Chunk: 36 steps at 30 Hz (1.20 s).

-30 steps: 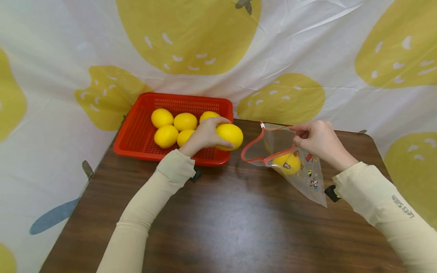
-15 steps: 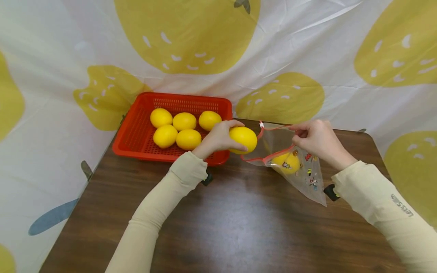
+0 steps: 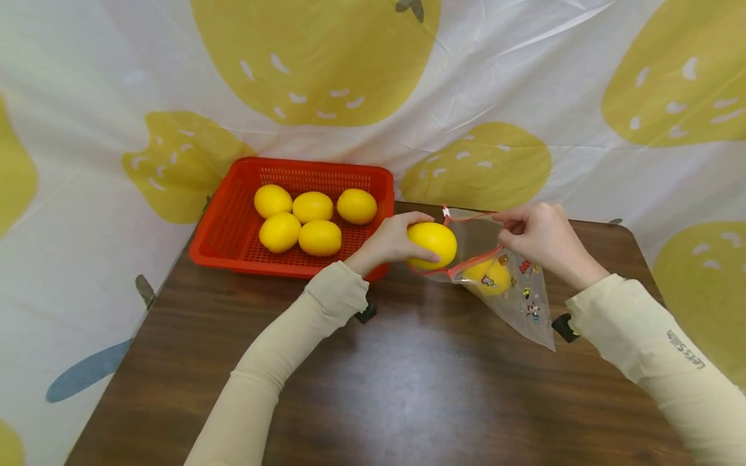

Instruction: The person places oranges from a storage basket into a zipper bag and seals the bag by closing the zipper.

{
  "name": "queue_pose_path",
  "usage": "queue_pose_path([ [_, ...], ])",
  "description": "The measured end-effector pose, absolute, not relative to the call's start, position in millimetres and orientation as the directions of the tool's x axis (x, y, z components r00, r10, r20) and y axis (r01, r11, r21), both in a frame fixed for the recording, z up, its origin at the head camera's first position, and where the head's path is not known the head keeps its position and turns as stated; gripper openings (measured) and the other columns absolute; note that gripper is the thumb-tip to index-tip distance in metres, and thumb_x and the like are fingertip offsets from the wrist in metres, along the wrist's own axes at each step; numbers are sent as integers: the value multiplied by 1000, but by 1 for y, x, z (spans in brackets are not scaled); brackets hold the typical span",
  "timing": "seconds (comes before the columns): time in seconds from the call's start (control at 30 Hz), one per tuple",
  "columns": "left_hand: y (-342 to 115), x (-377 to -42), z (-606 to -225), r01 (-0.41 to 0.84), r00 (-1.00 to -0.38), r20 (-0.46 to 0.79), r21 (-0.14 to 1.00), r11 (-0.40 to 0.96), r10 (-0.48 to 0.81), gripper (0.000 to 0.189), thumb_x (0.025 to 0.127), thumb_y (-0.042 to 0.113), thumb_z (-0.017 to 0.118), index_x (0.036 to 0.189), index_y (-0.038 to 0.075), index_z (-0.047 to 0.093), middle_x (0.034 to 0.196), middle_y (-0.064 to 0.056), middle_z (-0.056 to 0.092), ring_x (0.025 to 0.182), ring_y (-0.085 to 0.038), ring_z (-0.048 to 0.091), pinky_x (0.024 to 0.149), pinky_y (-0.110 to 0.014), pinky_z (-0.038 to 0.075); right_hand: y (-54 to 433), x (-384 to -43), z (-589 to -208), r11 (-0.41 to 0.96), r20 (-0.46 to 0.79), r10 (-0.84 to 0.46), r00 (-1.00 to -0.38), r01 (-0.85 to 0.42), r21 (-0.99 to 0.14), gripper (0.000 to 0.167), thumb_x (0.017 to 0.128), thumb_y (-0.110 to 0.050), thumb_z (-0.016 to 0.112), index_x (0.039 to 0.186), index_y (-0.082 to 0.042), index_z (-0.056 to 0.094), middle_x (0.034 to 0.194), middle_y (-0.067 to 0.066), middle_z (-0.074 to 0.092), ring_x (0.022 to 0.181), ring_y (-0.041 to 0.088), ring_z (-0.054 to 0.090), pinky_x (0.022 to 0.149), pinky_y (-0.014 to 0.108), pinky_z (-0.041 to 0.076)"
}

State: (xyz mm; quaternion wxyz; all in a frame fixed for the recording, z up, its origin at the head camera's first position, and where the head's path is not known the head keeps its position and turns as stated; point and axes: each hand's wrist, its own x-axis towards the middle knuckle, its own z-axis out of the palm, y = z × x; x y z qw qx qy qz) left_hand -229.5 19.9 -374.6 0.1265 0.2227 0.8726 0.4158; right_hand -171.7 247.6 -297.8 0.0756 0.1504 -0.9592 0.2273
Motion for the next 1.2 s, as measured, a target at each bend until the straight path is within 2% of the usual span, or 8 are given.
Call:
queue_pose_path([
  [0.13, 24, -228, -376, 252, -877, -53, 795, 552, 478, 75, 64, 35, 80, 128, 16, 47, 122, -4, 55, 101, -18, 53, 85, -28, 43, 247, -172, -298, 850, 218, -253, -943, -324, -416, 26, 74, -4, 56, 95, -3, 71, 68, 7, 66, 39, 12, 43, 42, 23, 34],
  [0.23, 27, -226, -375, 236, -883, -61, 800, 552, 465, 73, 63, 35, 81, 123, 13, 46, 120, -6, 56, 100, -19, 54, 83, -28, 44, 246, -173, -298, 849, 227, -254, -940, -329, -413, 26, 74, -3, 56, 94, -3, 72, 67, 6, 66, 40, 12, 43, 41, 23, 34],
  [0.37, 32, -225, -377, 272, -877, -33, 787, 554, 479, 66, 63, 36, 80, 116, 12, 50, 112, -5, 58, 94, -18, 54, 80, -26, 43, 245, -173, -298, 849, 237, -256, -937, -335, -408, 26, 73, -3, 55, 94, -3, 72, 67, 6, 66, 41, 12, 44, 42, 22, 35],
  [0.6, 39, -223, -379, 293, -856, -46, 777, 557, 515, 64, 68, 37, 77, 123, 13, 53, 115, -2, 59, 95, -16, 53, 79, -23, 43, 243, -173, -299, 847, 232, -252, -939, -330, -416, 26, 74, -3, 55, 94, -2, 71, 68, 8, 66, 40, 12, 45, 42, 23, 36],
  [0.73, 39, -223, -375, 148, -864, -96, 890, 431, 494, 53, 75, 23, 74, 122, 8, 55, 116, -9, 59, 93, -20, 59, 78, -25, 49, 242, -173, -299, 851, 250, -243, -937, -330, -408, 25, 73, -3, 56, 93, -3, 72, 67, 7, 66, 41, 11, 46, 42, 22, 36],
  [0.9, 35, -225, -362, -28, -871, -131, 975, 220, 473, 41, 79, 7, 68, 118, 2, 55, 119, -19, 55, 88, -29, 63, 67, -31, 54, 238, -172, -299, 857, 202, -243, -949, -308, -414, 25, 75, -4, 57, 96, -2, 71, 69, 9, 67, 42, 11, 48, 42, 24, 38],
  [1.0, 29, -227, -355, -14, -875, -124, 973, 231, 467, 37, 80, 8, 67, 116, 3, 57, 118, -17, 56, 87, -30, 63, 65, -28, 54, 237, -173, -296, 856, 196, -250, -948, -311, -412, 27, 76, -4, 56, 99, 0, 70, 72, 12, 67, 45, 12, 50, 42, 26, 40],
  [1.2, 6, -235, -350, 82, -893, -76, 942, 326, 443, 36, 81, 11, 66, 116, 3, 58, 116, -14, 58, 91, -28, 61, 72, -29, 53, 244, -173, -287, 866, 263, -198, -944, -295, -404, 25, 74, -4, 56, 94, -1, 71, 74, 13, 68, 53, 12, 54, 44, 23, 38],
])
